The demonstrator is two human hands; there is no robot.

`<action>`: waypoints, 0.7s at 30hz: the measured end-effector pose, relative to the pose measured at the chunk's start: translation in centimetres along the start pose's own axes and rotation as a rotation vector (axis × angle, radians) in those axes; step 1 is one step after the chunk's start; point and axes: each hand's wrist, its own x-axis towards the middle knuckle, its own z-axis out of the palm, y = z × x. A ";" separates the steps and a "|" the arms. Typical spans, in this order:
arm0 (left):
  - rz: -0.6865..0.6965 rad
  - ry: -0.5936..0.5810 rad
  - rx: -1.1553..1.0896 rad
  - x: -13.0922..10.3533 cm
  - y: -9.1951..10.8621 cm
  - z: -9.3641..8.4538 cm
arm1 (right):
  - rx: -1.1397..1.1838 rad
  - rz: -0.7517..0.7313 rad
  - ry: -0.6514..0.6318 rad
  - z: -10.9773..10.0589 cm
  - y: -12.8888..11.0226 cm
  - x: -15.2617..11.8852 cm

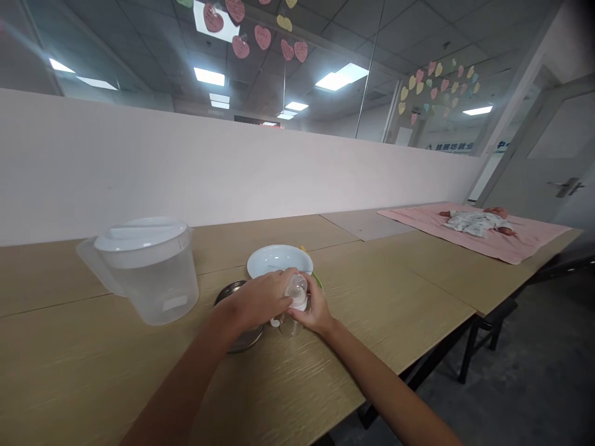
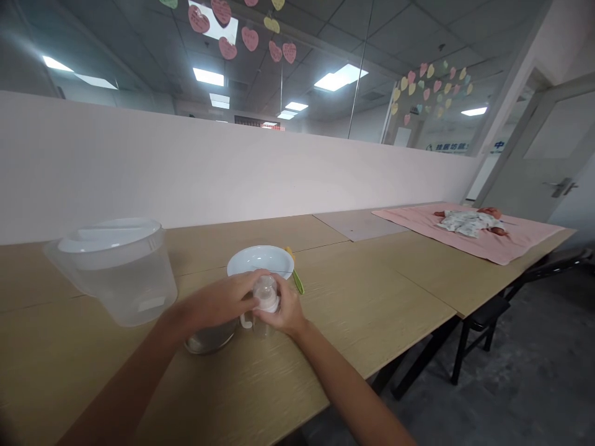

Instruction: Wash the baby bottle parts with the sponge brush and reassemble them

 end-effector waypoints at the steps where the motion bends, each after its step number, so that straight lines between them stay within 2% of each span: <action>1: 0.020 0.006 0.010 0.0 -0.1 0.0 | 0.000 -0.004 -0.004 0.0 0.1 0.0; 6: -0.008 0.016 0.046 0.0 -0.7 -0.1 | 0.016 0.005 -0.031 0.0 0.1 0.0; 14: 0.020 0.204 0.040 1.6 -0.7 1.0 | -0.019 -0.025 -0.005 -0.1 0.0 0.1; 21: 0.031 0.149 -0.018 1.5 -1.2 0.6 | 0.055 0.011 -0.029 0.0 0.2 0.0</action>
